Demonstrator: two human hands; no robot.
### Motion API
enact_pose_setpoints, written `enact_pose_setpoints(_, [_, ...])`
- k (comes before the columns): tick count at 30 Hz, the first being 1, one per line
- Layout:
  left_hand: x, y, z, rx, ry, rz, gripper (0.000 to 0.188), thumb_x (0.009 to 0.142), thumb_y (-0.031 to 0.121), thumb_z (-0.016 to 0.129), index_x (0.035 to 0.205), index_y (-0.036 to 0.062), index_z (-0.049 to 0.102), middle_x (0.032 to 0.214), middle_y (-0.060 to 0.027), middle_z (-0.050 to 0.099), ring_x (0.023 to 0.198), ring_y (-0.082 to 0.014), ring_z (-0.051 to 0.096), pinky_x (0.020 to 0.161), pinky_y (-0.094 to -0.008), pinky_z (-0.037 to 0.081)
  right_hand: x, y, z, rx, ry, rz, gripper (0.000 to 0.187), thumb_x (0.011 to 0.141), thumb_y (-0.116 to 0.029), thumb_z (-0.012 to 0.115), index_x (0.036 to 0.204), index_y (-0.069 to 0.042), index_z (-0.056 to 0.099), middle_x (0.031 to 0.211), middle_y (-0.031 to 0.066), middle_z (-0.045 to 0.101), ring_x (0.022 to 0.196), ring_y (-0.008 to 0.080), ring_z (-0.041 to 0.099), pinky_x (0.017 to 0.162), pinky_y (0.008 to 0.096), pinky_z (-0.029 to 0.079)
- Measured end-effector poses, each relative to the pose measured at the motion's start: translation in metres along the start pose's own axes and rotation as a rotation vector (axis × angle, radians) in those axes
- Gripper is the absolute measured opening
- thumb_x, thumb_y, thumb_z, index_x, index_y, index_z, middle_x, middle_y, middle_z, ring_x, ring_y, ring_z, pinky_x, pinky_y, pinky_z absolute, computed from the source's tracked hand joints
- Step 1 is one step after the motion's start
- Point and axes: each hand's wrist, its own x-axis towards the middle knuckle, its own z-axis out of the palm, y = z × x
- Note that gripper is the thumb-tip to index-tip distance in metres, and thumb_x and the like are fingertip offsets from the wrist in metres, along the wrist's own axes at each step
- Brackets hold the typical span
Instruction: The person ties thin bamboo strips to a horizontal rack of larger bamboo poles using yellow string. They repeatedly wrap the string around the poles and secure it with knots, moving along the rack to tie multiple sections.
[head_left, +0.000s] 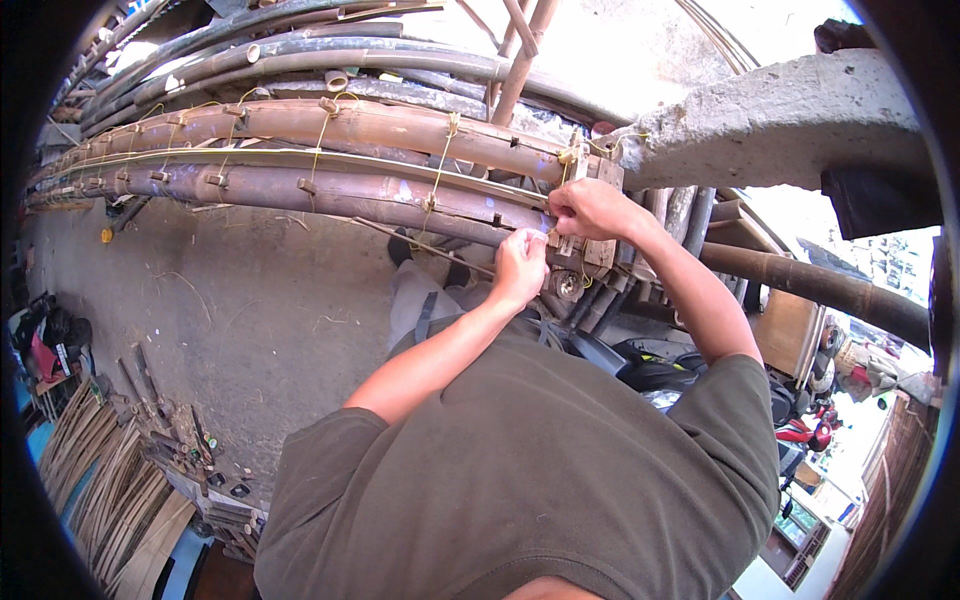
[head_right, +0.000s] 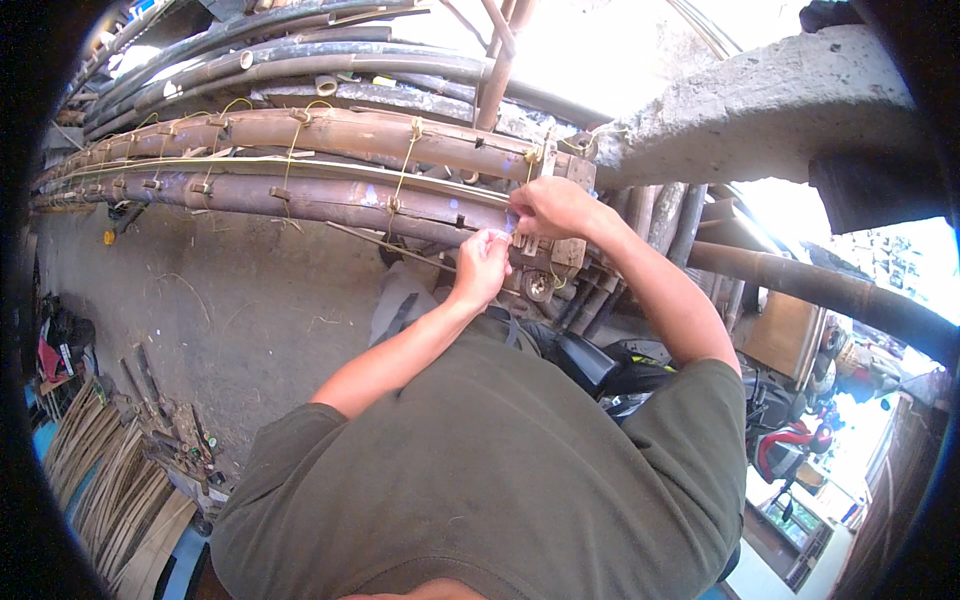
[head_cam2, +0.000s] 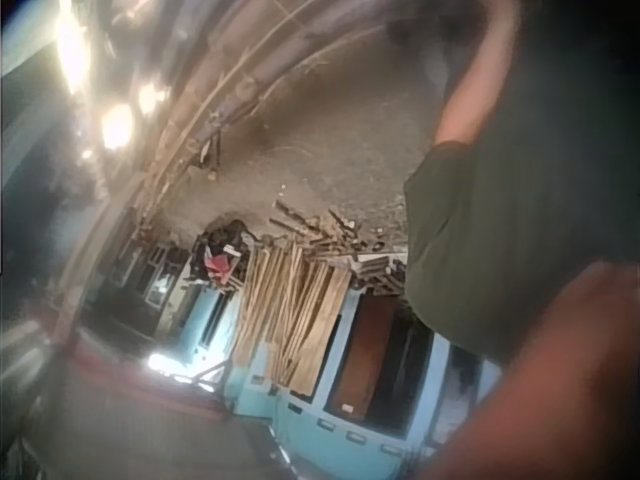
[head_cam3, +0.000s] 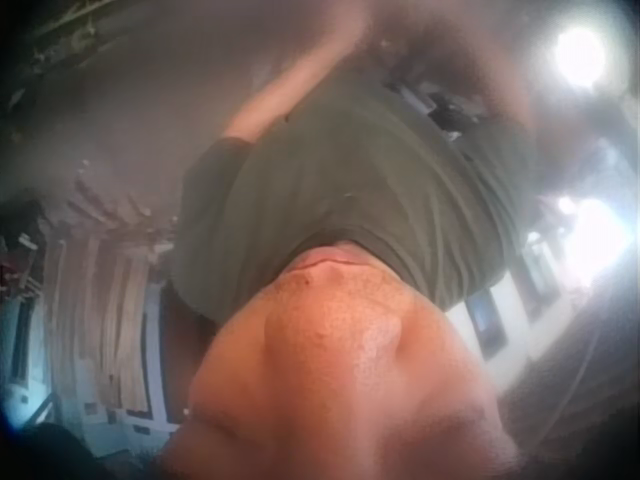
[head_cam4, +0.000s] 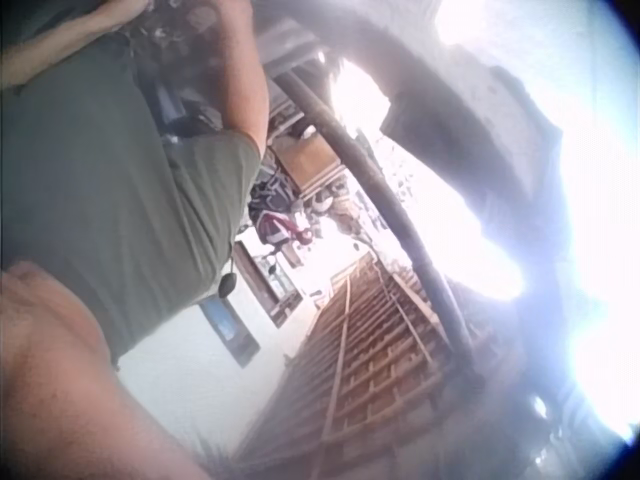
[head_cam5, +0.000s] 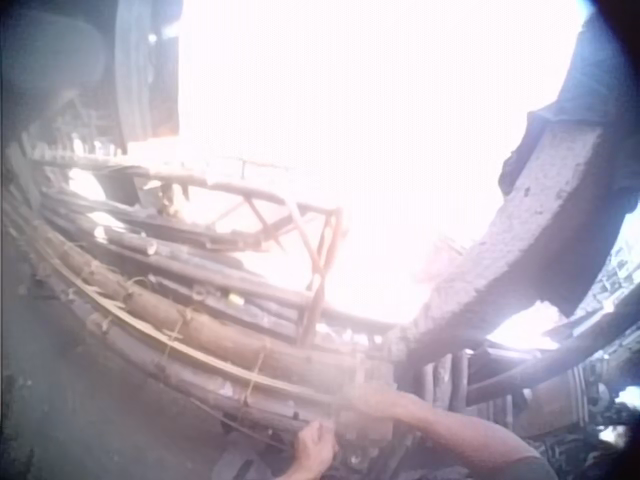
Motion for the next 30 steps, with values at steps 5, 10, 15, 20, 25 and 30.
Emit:
enact_pose_setpoints(5, [-0.01, 0.013, -0.016, 0.351, -0.03, 0.115, 0.022, 0.097, 0.02, 0.057, 0.095, -0.0012, 0.063, 0.06, -0.0033, 0.058, 0.055, -0.0101, 0.055, 0.052, -0.0313, 0.044, -0.011, 0.004, 0.001, -0.077, 0.07, -0.096, 0.015, 0.071, -0.013, 0.065, 0.075, 0.0, 0.058, 0.078, 0.0186, 0.063, 0.075, 0.0392, 0.064, 0.068, 0.0483, 0.05])
enact_pose_setpoints(10, [-0.011, 0.014, -0.018, 0.426, 0.0, 0.165, 0.02, 0.096, 0.019, 0.059, 0.102, 0.0003, 0.063, 0.067, -0.0079, 0.062, 0.06, -0.0136, 0.059, 0.057, -0.0341, 0.048, -0.026, -0.001, 0.009, 0.087, 0.115, -0.055, 0.016, 0.074, -0.014, 0.067, 0.08, -0.001, 0.06, 0.079, 0.0184, 0.062, 0.08, 0.0374, 0.064, 0.071, 0.0453, 0.051])
enact_pose_setpoints(15, [-0.01, 0.034, -0.025, 0.392, -0.059, 0.493, 0.027, 0.091, 0.015, 0.068, 0.113, 0.0017, 0.064, 0.1, -0.0139, 0.066, 0.081, -0.0207, 0.066, 0.069, -0.035, 0.052, -0.059, -0.017, 0.031, 0.386, 0.442, 0.103, 0.018, 0.083, -0.015, 0.069, 0.095, -0.003, 0.062, 0.084, 0.0112, 0.059, 0.076, 0.0238, 0.06, 0.07, 0.0367, 0.05])
enact_pose_setpoints(20, [-0.001, 0.032, -0.02, 0.687, -0.114, 0.754, 0.034, 0.086, 0.017, 0.074, 0.116, 0.0031, 0.066, 0.102, -0.0129, 0.067, 0.086, -0.0277, 0.066, 0.075, -0.0367, 0.053, -0.081, -0.021, 0.089, 0.655, 0.696, 0.264, 0.019, 0.084, -0.012, 0.069, 0.1, -0.003, 0.063, 0.088, 0.008, 0.058, 0.073, 0.0169, 0.057, 0.069, 0.031, 0.05])
enact_pose_setpoints(25, [0.0, 0.038, -0.02, 0.718, -0.208, 0.635, 0.031, 0.087, 0.015, 0.073, 0.115, 0.003, 0.067, 0.097, -0.0139, 0.067, 0.079, -0.0294, 0.067, 0.071, -0.0364, 0.053, -0.08, -0.035, 0.109, 0.737, 0.955, 0.355, 0.017, 0.085, -0.011, 0.067, 0.1, -0.002, 0.064, 0.093, 0.011, 0.059, 0.078, 0.0191, 0.06, 0.072, 0.0322, 0.051])
enact_pose_setpoints(30, [0.012, 0.037, -0.03, 0.799, -0.335, 0.712, 0.033, 0.088, 0.008, 0.07, 0.121, 0.0039, 0.066, 0.093, -0.0118, 0.06, 0.082, -0.0256, 0.061, 0.074, -0.0341, 0.05, -0.065, -0.032, 0.12, 0.178, 1.178, 0.456, 0.024, 0.084, -0.019, 0.069, 0.103, -0.005, 0.064, 0.101, 0.0138, 0.057, 0.097, 0.0323, 0.057, 0.083, 0.0442, 0.046])
